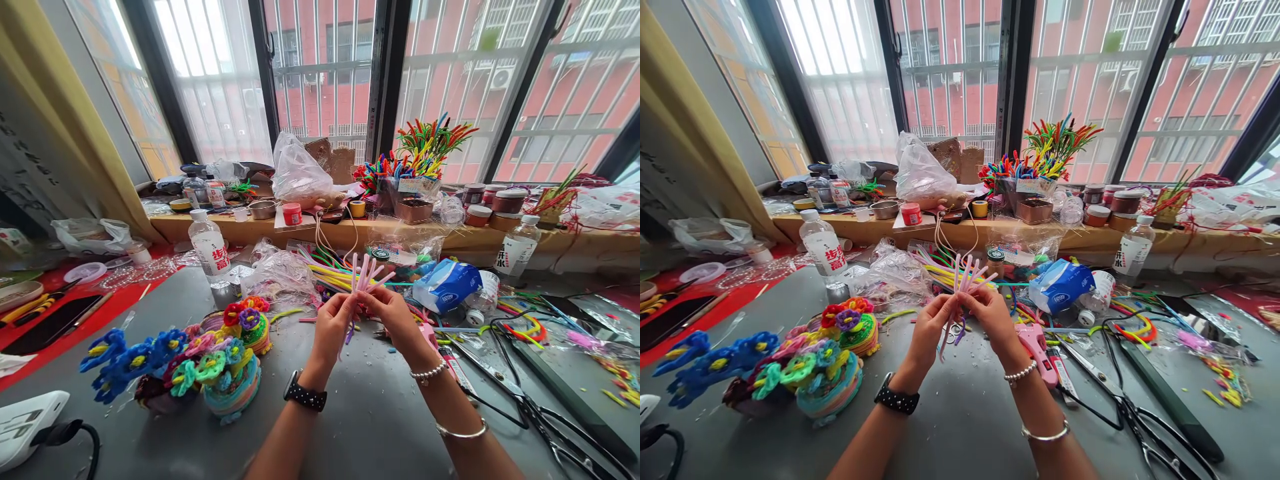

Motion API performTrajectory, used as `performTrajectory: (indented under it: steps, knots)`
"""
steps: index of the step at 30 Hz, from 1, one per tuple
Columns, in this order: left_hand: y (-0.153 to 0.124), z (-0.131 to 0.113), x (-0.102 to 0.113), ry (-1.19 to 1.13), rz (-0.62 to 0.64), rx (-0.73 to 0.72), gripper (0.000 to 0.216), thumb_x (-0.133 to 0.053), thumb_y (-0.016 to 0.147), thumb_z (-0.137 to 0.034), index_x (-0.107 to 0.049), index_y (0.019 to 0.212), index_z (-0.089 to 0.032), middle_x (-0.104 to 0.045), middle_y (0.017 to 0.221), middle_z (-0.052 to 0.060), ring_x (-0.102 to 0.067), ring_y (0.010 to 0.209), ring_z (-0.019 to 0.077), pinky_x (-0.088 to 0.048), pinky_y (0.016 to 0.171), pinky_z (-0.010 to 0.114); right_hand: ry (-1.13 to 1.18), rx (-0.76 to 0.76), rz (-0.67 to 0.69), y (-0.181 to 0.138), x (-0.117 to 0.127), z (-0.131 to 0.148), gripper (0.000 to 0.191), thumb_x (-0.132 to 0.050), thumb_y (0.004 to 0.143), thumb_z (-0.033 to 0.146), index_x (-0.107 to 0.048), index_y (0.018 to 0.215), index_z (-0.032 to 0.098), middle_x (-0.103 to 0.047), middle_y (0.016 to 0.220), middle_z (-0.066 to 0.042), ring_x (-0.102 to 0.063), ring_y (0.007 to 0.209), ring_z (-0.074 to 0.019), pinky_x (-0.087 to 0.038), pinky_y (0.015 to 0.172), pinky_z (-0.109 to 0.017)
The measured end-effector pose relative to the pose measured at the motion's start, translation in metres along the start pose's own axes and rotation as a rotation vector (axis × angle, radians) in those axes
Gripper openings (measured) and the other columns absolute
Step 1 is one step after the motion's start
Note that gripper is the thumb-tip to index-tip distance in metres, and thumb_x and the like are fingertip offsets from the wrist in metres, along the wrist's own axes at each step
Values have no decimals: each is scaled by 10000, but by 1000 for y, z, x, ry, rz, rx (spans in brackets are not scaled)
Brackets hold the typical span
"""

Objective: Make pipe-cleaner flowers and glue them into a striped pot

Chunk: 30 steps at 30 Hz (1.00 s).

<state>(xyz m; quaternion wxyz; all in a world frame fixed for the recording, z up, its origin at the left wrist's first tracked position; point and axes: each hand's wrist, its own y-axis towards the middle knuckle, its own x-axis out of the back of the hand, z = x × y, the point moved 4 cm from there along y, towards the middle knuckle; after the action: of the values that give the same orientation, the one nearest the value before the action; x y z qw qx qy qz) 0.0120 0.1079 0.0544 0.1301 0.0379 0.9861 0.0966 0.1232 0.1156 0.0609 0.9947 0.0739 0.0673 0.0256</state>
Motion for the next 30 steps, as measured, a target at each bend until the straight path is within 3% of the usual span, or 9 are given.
performTrajectory:
  steps: [3,10,20,26,30]
  knots:
    - [1,3,2,5,-8,-5,212,-619,665,-354,-611,667,-142,-566,600,-15,-475,554,80,-372,557,201,12,4,-66,0,1,-1,284,-691,568,401,-610,637,138,-589,604,1,-499,573,-114,-380,573,-252]
    - [2,10,2,-132,-39,96,211,-642,642,-342,-599,674,-138,-560,597,-23,-476,552,67,-377,567,192,-32,76,-73,1,-1,1,282,-677,583,411,-613,609,138,-583,589,-5,-492,560,-121,-386,555,-259]
    - [-1,12,0,-223,55,136,218,-636,651,-348,-591,688,-137,-544,571,-31,-467,515,55,-377,532,175,-107,181,-58,1,-3,2,248,-660,607,389,-606,593,148,-570,598,-9,-497,601,-135,-403,584,-265]
    - [-1,12,-1,-243,78,181,226,-652,631,-350,-588,689,-142,-537,563,-38,-459,509,47,-369,526,164,-77,138,-18,1,-3,3,263,-642,617,403,-615,647,143,-597,646,-25,-513,638,-145,-412,619,-275]
    - [0,12,-1,-145,105,205,252,-667,608,-372,-590,643,-134,-548,565,-30,-461,522,52,-374,543,172,-47,107,-11,0,2,4,264,-632,635,408,-601,653,146,-538,554,22,-461,532,-96,-370,532,-229]
